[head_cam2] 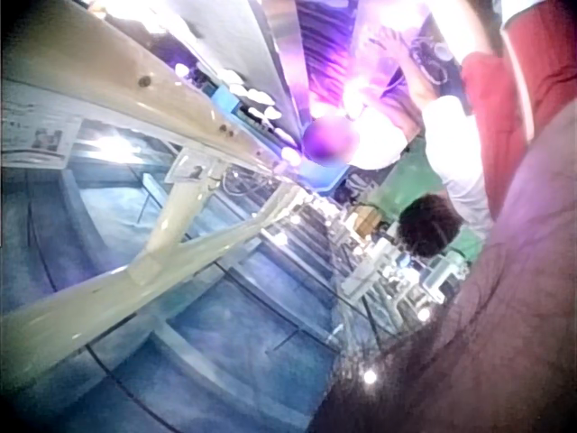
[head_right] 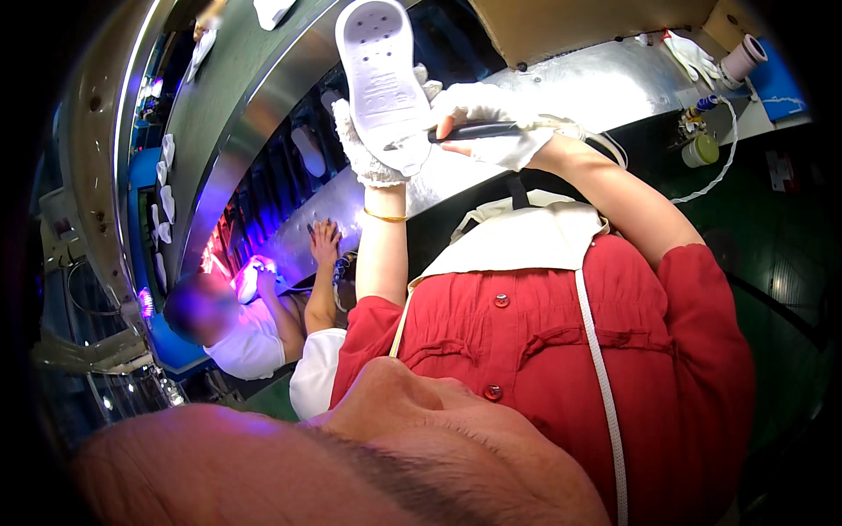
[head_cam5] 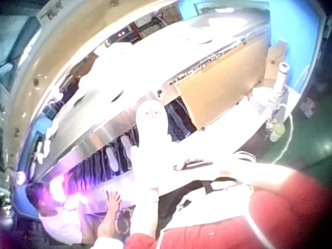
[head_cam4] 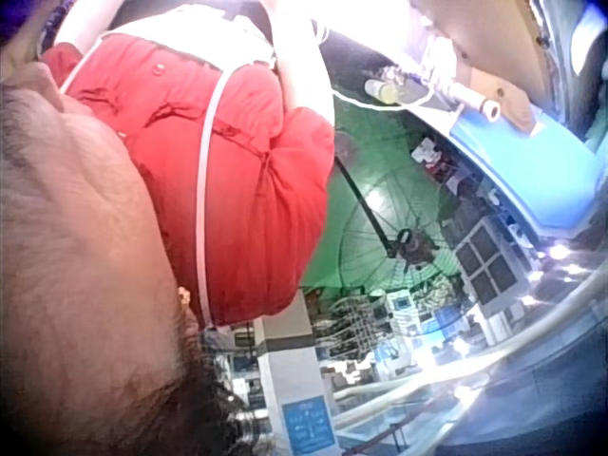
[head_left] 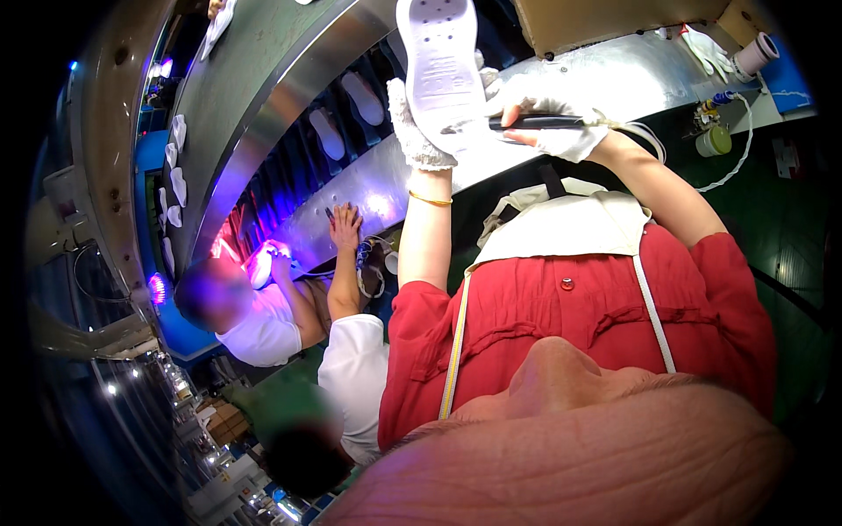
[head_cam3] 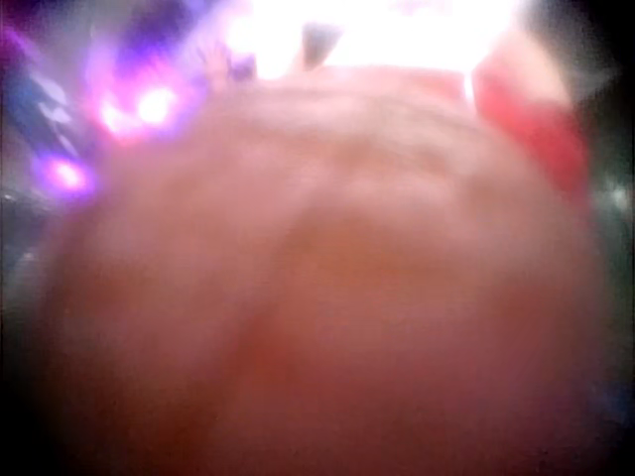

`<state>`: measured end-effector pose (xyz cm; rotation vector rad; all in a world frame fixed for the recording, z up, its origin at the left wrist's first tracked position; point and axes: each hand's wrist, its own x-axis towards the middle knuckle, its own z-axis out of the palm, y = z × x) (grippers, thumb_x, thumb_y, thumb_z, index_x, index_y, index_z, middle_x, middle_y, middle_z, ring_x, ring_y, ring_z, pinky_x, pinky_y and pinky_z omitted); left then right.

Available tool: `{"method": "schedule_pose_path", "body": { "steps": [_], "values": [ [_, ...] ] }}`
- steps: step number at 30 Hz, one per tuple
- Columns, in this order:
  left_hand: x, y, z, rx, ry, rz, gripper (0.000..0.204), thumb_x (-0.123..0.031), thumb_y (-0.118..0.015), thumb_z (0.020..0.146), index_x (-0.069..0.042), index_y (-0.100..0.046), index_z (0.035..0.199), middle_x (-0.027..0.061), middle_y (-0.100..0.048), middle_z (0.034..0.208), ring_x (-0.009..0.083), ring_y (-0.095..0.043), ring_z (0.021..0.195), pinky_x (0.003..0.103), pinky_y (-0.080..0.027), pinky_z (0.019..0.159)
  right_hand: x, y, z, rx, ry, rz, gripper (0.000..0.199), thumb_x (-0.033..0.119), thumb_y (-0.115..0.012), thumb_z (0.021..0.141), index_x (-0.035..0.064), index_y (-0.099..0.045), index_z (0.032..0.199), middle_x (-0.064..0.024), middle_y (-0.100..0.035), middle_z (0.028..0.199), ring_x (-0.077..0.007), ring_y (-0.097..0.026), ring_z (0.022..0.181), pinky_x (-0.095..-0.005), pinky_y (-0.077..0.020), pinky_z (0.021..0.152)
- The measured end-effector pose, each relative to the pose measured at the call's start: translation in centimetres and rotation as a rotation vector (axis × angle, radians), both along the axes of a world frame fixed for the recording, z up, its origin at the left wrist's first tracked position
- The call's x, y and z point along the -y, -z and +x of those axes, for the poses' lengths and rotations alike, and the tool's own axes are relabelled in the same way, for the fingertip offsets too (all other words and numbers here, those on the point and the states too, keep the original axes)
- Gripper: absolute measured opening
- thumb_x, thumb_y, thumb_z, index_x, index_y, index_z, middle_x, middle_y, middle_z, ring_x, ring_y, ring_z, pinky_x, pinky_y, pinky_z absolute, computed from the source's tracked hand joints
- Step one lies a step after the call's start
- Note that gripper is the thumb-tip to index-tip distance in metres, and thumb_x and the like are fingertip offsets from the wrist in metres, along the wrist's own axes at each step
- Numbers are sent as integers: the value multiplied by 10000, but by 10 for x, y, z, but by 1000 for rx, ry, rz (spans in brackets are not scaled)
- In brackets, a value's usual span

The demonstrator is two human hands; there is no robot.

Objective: The person, wearing gloves, uses a small brush to apply a liquid or paste onto the bottom edges and soles of white shoes before placing them onto a rotating conveyor belt.

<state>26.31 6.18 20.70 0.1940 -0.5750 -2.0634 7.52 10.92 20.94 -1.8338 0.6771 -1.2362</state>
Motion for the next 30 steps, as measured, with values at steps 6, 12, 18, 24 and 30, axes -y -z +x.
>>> {"method": "schedule_pose_path", "body": {
  "steps": [6,12,18,24,30],
  "values": [
    [22,6,3,142,42,161,613,-462,-404,890,27,-408,1259,208,-516,1196,351,-545,1042,461,-469,863,12,7,1,-185,-42,-131,163,17,-680,679,69,-608,816,-71,-597,905,-190,-582,831,-285,-465,738],
    [20,1,-5,500,97,218,375,-324,-517,883,5,-574,1053,117,-632,972,230,-619,831,332,-515,744,23,-11,-12,-305,-138,397,154,65,-687,676,75,-647,825,-55,-627,774,-150,-593,726,-286,-471,669],
    [31,21,-3,519,132,194,310,-261,-523,891,5,-576,1042,111,-627,975,206,-605,857,299,-502,769,25,-22,-13,-302,-112,279,117,98,-688,692,72,-635,794,-44,-628,798,-155,-590,765,-276,-464,682],
    [34,9,-11,718,355,206,373,-302,-548,872,3,-567,1085,117,-623,1006,208,-616,849,296,-514,751,35,-18,-33,-548,-138,438,146,15,-672,648,64,-650,784,-36,-631,792,-156,-596,774,-279,-470,688],
    [27,-3,-17,735,287,147,371,-322,-552,867,-1,-594,1050,106,-636,960,197,-607,825,286,-500,748,33,-15,-41,-456,-55,369,114,38,-670,654,73,-650,762,-50,-623,769,-149,-591,749,-284,-474,682]
  ]
}}
